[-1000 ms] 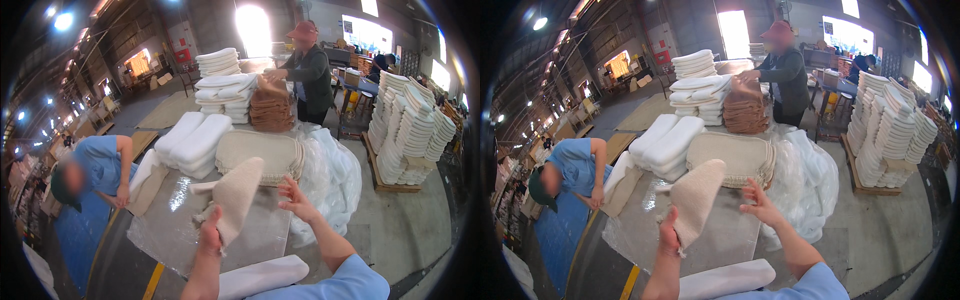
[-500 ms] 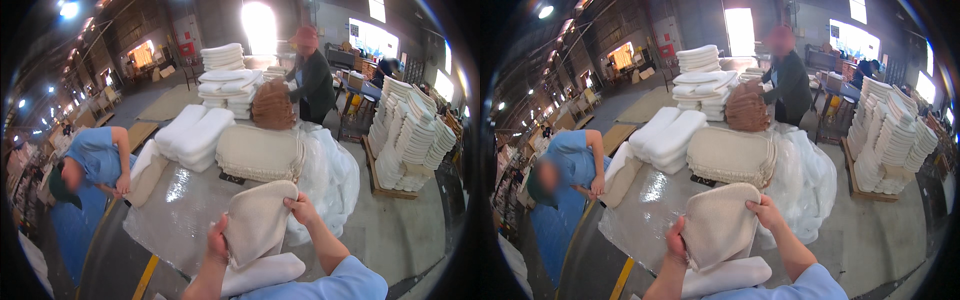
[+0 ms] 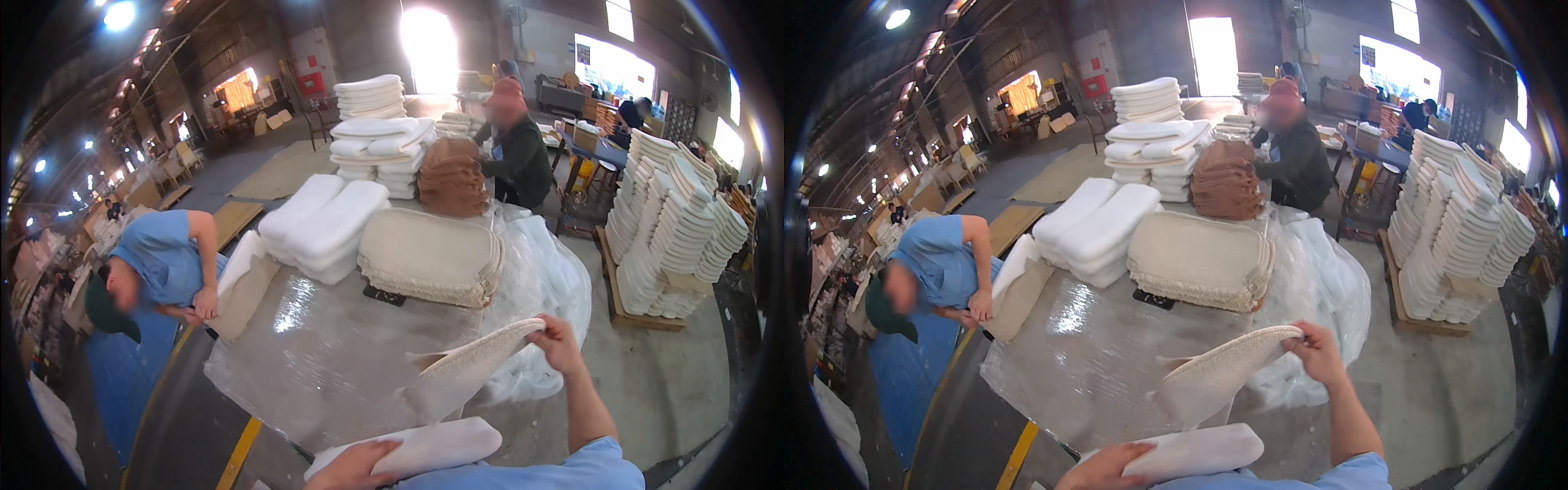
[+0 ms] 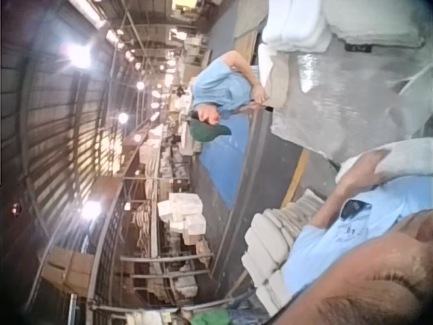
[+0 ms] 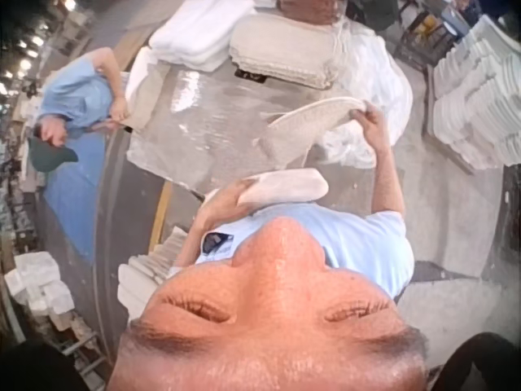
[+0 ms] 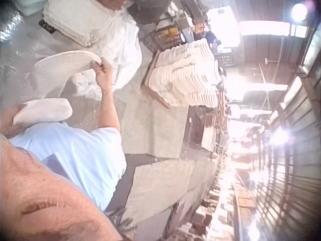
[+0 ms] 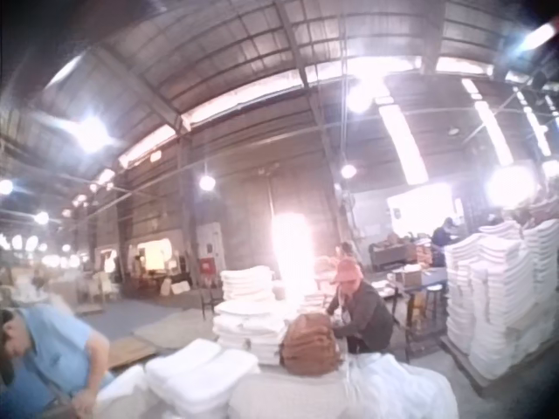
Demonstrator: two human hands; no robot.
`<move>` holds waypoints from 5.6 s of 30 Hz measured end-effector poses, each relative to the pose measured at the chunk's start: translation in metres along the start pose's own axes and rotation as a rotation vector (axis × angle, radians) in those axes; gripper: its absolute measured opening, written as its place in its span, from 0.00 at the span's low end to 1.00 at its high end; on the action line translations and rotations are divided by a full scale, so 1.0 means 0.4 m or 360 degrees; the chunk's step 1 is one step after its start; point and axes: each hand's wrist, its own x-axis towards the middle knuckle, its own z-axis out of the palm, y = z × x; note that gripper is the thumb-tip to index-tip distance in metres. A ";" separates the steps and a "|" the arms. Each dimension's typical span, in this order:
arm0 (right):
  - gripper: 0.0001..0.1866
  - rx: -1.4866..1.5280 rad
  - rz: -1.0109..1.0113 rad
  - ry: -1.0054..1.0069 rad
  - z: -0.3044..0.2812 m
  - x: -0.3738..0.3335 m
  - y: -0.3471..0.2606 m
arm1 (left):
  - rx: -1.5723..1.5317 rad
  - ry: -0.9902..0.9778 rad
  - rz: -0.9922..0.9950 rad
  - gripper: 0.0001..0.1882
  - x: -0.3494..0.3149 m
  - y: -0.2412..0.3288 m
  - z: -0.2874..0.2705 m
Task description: The person inserts foam inserts into pillow covers and closes the openings by hand. The person repeatedly picks up a cover, inserts a foam piece, and tucks the edges to seal the pillow, then places the finished pillow aside.
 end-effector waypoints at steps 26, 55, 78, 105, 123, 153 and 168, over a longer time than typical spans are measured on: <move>0.10 -0.0884 -0.0800 0.0212 -0.012 0.018 -0.356 | -0.0773 -0.0159 -0.0481 0.34 0.102 -0.077 0.063; 0.04 -0.0017 -0.0352 0.0278 0.058 -0.054 -0.051 | -0.3082 0.0475 0.0183 0.24 0.402 0.080 -0.029; 0.19 0.0282 0.1247 -0.1421 0.621 -0.115 -0.252 | -0.3144 0.0772 -0.0446 0.20 -0.070 0.154 0.093; 0.17 -0.0648 0.0442 -0.2557 0.995 -0.060 -0.171 | -0.2282 0.2486 -0.0851 0.13 -0.191 0.068 0.250; 0.17 -0.0624 0.0096 -0.2484 1.280 -0.066 0.022 | -0.1514 0.2855 -0.1805 0.13 -0.193 -0.237 0.410; 0.14 -0.0803 0.0395 -0.0979 0.306 -0.303 -0.150 | -0.0950 0.0855 -0.1109 0.26 -0.337 -0.460 0.313; 0.10 -0.0896 -0.0173 0.0035 0.378 -0.508 -0.182 | -0.0915 0.0510 -0.0593 0.27 -0.287 -0.490 0.253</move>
